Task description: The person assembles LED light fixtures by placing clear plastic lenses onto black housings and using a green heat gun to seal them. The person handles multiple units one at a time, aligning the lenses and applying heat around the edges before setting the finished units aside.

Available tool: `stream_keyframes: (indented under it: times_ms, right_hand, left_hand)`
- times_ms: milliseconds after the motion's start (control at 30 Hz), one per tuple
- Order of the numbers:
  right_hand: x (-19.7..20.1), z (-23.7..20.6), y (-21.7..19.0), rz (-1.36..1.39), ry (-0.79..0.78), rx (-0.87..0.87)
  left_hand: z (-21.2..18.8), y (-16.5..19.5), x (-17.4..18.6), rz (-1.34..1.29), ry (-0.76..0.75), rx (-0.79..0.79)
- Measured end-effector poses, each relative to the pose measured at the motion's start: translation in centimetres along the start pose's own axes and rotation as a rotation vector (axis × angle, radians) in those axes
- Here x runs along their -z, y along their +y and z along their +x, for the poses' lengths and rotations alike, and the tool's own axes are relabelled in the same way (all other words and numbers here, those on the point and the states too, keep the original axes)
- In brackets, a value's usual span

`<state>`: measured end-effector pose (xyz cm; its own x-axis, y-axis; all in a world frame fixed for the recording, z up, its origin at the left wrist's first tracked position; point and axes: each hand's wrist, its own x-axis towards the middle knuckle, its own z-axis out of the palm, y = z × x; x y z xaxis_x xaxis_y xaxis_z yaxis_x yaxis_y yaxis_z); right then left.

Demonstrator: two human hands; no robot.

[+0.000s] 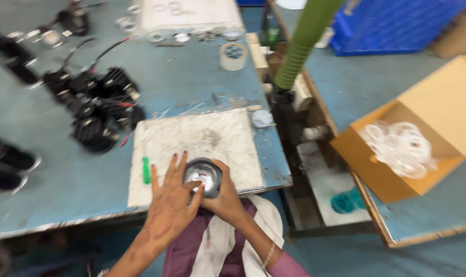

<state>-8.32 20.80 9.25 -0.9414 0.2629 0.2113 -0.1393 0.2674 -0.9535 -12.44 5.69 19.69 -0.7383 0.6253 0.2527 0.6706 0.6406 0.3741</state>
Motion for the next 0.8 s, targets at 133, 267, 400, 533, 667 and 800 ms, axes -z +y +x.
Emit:
stream_keyframes:
  times_ms: [133, 267, 400, 533, 667, 800]
  right_hand:
    - [-0.1, 3.0, -0.3, -0.021, 0.006, 0.087]
    - [-0.1, 3.5, -0.7, -0.217, -0.008, 0.298]
    - [2.7, 3.4, -1.3, -0.164, 0.059, 0.286]
    - [14.6, 1.3, -1.9, -0.380, 0.502, 0.172]
    - [31.7, 0.4, -2.6, -0.345, 0.855, 0.119]
    - [43.6, 2.0, -1.8, -1.071, 0.695, -0.028]
  left_hand:
    - [-0.4, 4.0, 4.5, -0.315, -0.054, -0.052]
    - [0.2, 10.6, 8.1, -0.277, -0.365, -0.498]
    - [1.7, 17.7, 7.6, -0.074, -0.882, -0.808]
    - [0.5, 17.5, 8.0, -0.072, -0.828, -0.979]
    - [-0.3, 16.2, 8.1, -0.055, -0.810, -1.020]
    - [-1.7, 16.2, 8.4, -0.048, -0.787, -1.040]
